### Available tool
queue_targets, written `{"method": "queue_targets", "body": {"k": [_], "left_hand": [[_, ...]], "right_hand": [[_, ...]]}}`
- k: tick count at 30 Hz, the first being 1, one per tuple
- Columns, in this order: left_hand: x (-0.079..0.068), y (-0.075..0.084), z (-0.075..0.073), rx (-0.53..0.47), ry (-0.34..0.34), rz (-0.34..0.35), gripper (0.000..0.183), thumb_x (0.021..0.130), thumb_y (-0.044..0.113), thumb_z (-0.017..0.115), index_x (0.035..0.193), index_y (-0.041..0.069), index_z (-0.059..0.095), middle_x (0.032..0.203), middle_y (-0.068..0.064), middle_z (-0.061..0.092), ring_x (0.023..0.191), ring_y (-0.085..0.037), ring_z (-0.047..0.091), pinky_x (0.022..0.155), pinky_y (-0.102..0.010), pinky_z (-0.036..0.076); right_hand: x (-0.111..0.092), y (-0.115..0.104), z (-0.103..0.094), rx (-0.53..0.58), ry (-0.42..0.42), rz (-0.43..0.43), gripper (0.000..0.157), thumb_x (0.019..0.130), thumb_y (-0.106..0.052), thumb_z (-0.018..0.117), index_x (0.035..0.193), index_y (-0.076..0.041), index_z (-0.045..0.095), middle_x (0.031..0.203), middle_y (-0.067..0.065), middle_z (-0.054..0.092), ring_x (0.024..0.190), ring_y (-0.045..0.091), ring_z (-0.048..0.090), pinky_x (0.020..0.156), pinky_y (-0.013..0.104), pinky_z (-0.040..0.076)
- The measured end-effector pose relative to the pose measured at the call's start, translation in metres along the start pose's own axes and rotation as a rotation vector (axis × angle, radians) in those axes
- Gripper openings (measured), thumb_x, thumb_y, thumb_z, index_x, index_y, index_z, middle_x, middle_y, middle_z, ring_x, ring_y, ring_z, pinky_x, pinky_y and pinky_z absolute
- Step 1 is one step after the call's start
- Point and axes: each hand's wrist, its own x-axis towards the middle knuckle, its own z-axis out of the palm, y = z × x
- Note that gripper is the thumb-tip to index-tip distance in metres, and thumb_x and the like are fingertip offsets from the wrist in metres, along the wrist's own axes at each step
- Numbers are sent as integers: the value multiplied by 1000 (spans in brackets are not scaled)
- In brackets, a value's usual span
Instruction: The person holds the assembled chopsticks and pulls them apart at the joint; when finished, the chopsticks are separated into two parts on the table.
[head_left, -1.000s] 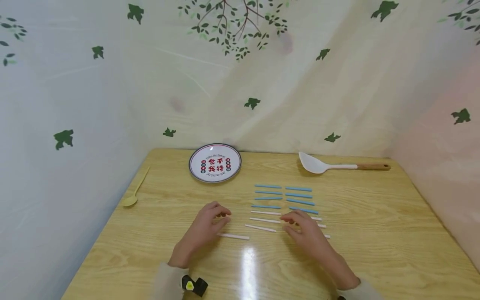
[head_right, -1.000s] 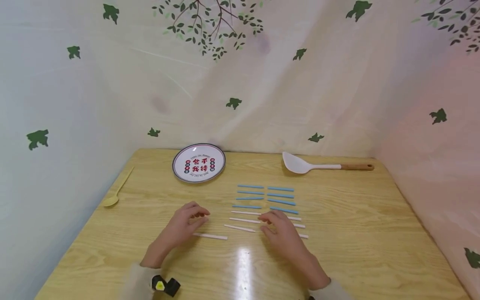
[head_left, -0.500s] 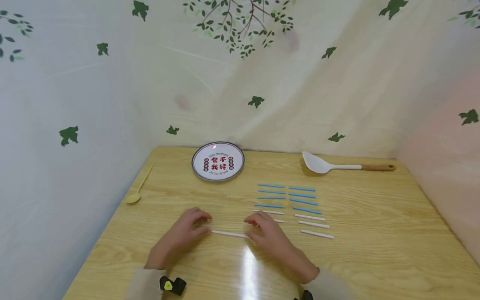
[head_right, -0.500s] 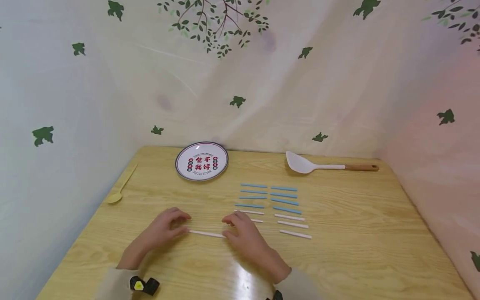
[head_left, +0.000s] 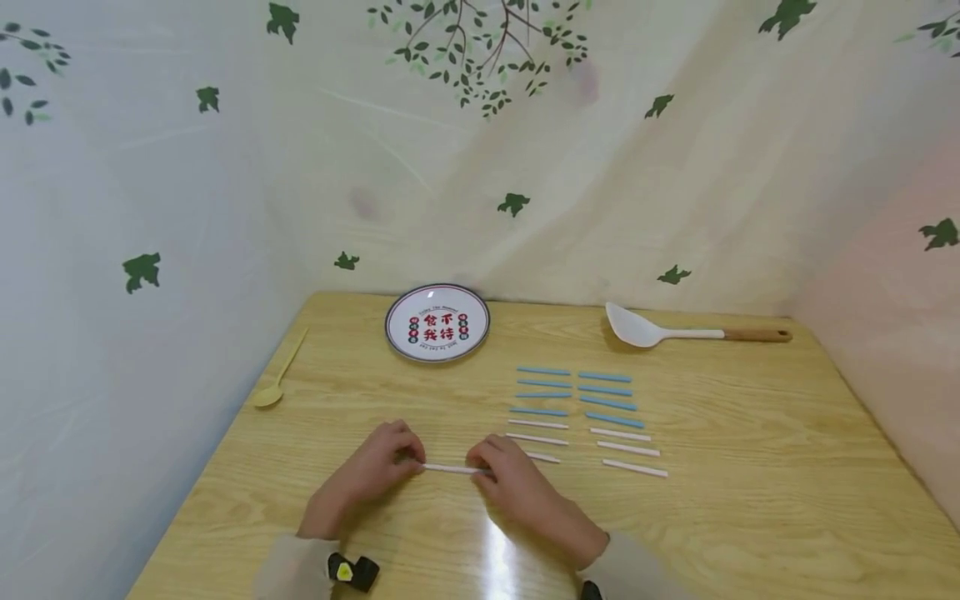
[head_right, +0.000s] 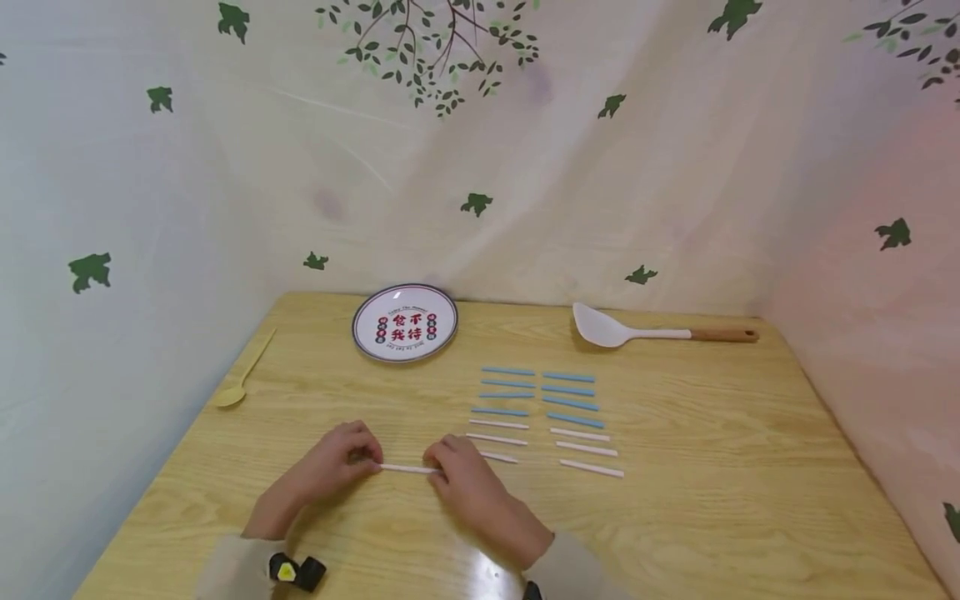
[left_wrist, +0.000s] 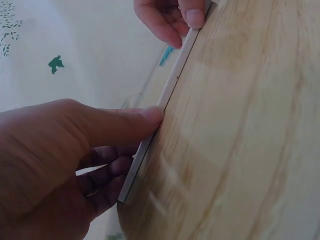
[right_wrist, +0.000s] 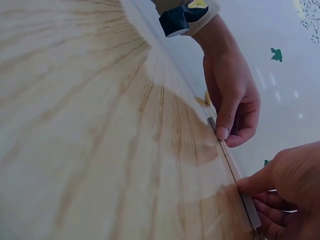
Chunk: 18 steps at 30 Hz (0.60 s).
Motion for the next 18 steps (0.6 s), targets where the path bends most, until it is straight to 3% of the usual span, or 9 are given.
{"method": "queue_targets", "body": {"k": [4,11,14,18], "left_hand": [[1,2,1,5,-8,0,7,81,11,74,80,15,68,80,6,56,79,-9,49,74,-28,41],[5,14,-6,-60,-96,-120,10,86,10,69,82,17,63,81,10,56,78,-5,51,74,-26,47],[10,22,-10,-99,-140,-107,3,89,11,66,88,14,65,83,8,60,79,-5,54,74,-26,49],[17,34,-15,-99,-162,-26,6,92,13,63,93,10,67,87,5,64,81,-5,57,74,-25,50]], "right_hand": [[0,-1,1,-2,-10,4,10,87,-7,65,96,-11,68,89,-3,60,85,10,53,76,26,47],[-2,-2,-5,-10,36,-21,9,88,-7,65,94,-13,69,88,-4,61,84,10,53,75,24,47],[-2,-2,-13,-37,83,-78,8,89,-7,65,92,-12,69,88,-2,62,85,11,55,76,25,48],[-2,-1,-25,-48,88,-124,8,89,-7,65,94,-12,69,90,-2,62,86,11,55,76,25,49]]}}
